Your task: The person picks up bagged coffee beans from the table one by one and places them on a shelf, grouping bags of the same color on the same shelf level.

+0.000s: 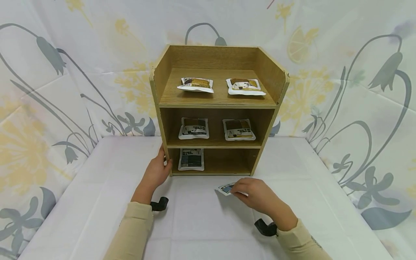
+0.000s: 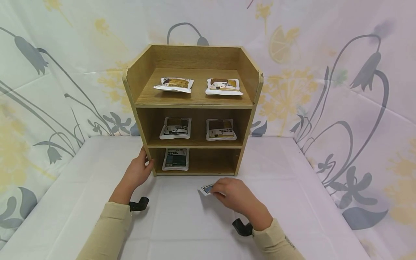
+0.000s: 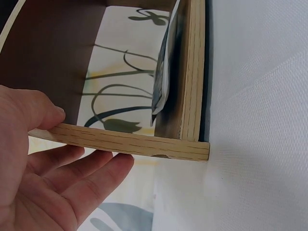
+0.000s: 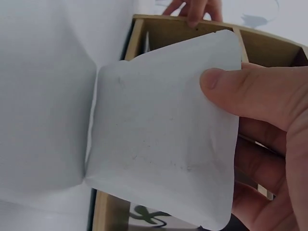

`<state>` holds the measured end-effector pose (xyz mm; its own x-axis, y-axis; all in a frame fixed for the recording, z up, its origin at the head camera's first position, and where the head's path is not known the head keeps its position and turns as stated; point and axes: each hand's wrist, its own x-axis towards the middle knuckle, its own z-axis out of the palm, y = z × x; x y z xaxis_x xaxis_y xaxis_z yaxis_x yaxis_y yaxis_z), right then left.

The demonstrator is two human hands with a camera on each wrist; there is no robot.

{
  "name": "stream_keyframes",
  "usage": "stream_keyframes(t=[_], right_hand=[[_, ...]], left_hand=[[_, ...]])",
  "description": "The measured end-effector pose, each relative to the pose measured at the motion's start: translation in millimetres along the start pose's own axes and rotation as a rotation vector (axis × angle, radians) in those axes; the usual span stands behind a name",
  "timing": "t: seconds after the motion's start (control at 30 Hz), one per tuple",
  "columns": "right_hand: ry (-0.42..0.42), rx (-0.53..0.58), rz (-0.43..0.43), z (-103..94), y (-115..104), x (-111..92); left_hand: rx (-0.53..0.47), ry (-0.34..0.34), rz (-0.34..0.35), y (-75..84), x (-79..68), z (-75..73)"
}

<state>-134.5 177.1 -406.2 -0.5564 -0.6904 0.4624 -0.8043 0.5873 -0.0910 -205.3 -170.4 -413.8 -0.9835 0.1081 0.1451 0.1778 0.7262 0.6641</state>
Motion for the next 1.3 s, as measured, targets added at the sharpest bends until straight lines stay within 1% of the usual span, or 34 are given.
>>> stream_keyframes(t=[0.27,0.6,0.77,1.0,1.3], right_hand=[[0.074,0.002,-0.037,-3.5,3,6],[0.135,0.000,-0.070,-12.5,5,16],[0.185,-0.022,-0.063,-15.5,8,21],[0.286,-0.039,-0.043,-12.9,12,27],[0.349,-0.082,0.019,-3.7,21,28]], left_hand=[[0.001,0.008,0.014,1.5,-1.2,-0.7],[0.005,0.012,0.019,-0.4,-1.0,-0.1],[0.011,0.031,0.040,-2.4,-0.2,1.4],[0.003,0.035,0.039,-6.1,0.1,2.9],[0.002,0.047,0.046,-8.8,3.2,5.1]])
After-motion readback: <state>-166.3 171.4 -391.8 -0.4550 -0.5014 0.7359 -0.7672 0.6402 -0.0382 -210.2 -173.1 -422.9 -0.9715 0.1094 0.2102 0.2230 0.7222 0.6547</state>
